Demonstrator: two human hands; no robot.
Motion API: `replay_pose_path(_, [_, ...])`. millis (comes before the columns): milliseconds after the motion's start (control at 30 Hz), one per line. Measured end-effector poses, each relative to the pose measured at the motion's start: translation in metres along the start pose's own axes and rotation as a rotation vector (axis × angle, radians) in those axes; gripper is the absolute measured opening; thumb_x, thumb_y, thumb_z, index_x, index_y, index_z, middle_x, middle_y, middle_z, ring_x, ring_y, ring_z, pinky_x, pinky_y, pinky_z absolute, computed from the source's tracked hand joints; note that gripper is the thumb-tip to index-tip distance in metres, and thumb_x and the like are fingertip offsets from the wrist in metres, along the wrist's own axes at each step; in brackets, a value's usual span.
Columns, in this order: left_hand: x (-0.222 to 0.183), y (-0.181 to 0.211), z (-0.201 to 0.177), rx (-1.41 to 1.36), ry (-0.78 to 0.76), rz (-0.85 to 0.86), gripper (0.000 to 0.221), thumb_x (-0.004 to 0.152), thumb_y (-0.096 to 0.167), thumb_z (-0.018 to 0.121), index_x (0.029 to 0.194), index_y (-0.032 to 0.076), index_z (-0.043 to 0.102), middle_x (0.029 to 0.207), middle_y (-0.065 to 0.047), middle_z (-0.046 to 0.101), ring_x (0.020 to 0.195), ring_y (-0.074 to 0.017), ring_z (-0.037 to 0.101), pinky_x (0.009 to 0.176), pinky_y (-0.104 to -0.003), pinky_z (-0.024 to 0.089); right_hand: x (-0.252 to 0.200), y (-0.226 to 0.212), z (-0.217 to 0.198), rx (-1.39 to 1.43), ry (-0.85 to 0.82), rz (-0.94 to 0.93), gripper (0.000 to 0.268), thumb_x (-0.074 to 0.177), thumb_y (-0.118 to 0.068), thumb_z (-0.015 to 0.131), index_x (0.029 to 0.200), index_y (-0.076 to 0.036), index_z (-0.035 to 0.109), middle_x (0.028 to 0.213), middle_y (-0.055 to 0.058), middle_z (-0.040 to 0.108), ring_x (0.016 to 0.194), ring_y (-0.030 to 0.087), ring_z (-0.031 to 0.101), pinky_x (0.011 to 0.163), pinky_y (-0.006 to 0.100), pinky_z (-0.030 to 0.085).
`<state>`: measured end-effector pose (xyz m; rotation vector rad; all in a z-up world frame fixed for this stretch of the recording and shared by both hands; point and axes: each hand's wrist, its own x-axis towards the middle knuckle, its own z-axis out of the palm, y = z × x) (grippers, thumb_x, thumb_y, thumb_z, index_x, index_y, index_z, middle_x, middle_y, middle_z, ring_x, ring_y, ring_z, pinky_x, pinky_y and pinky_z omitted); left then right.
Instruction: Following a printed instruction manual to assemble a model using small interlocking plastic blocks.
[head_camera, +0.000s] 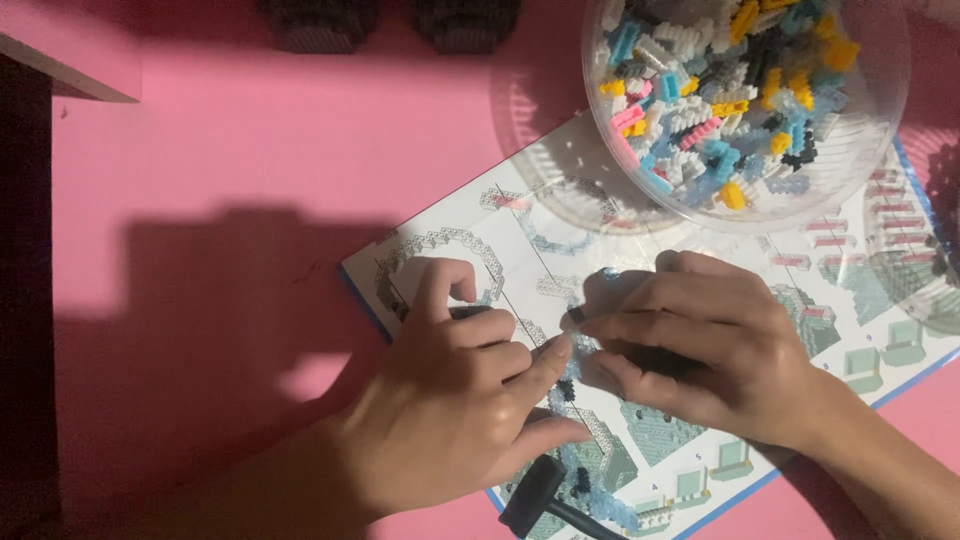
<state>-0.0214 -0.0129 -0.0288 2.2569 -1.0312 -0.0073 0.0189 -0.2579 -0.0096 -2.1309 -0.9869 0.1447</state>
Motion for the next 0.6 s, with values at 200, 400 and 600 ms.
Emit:
replay_pose_path(200, [-0.0008, 0.0019, 0.0016, -0.013, 0.016, -0.032, 0.058, 0.093, 0.049, 0.082, 0.116, -0.004, 0.082, 0.070, -0.011, 0.078, 0.071, -0.0207, 0.065, 0.103, -0.063, 0.029, -0.0004, -0.0016, 0.0024, -0.024, -0.014, -0.007, 0.026, 0.072, -0.017, 0.089, 0.094, -0.004, 0.081, 0.098, 0.006, 0.081, 0.083, 0.017, 0.073, 0.077, 0.033, 0.053])
replay_pose_path(400, [-0.0012, 0.0016, 0.0026, -0.009, 0.014, -0.038, 0.058, 0.094, 0.050, 0.080, 0.118, -0.003, 0.082, 0.070, -0.010, 0.078, 0.071, -0.0206, 0.064, 0.102, -0.062, 0.028, -0.0009, -0.0029, 0.0021, -0.034, -0.028, 0.010, 0.026, 0.072, -0.018, 0.089, 0.094, -0.005, 0.081, 0.097, 0.006, 0.080, 0.087, 0.018, 0.074, 0.078, 0.033, 0.052])
replay_pose_path(600, [-0.0017, 0.0021, 0.0037, 0.000, 0.027, -0.033, 0.058, 0.093, 0.050, 0.081, 0.117, -0.002, 0.082, 0.070, -0.010, 0.078, 0.072, -0.0213, 0.064, 0.102, -0.062, 0.029, -0.0024, -0.0023, 0.0028, -0.032, -0.021, 0.028, 0.029, 0.071, -0.016, 0.090, 0.096, -0.004, 0.082, 0.095, 0.006, 0.079, 0.090, 0.019, 0.075, 0.080, 0.034, 0.054])
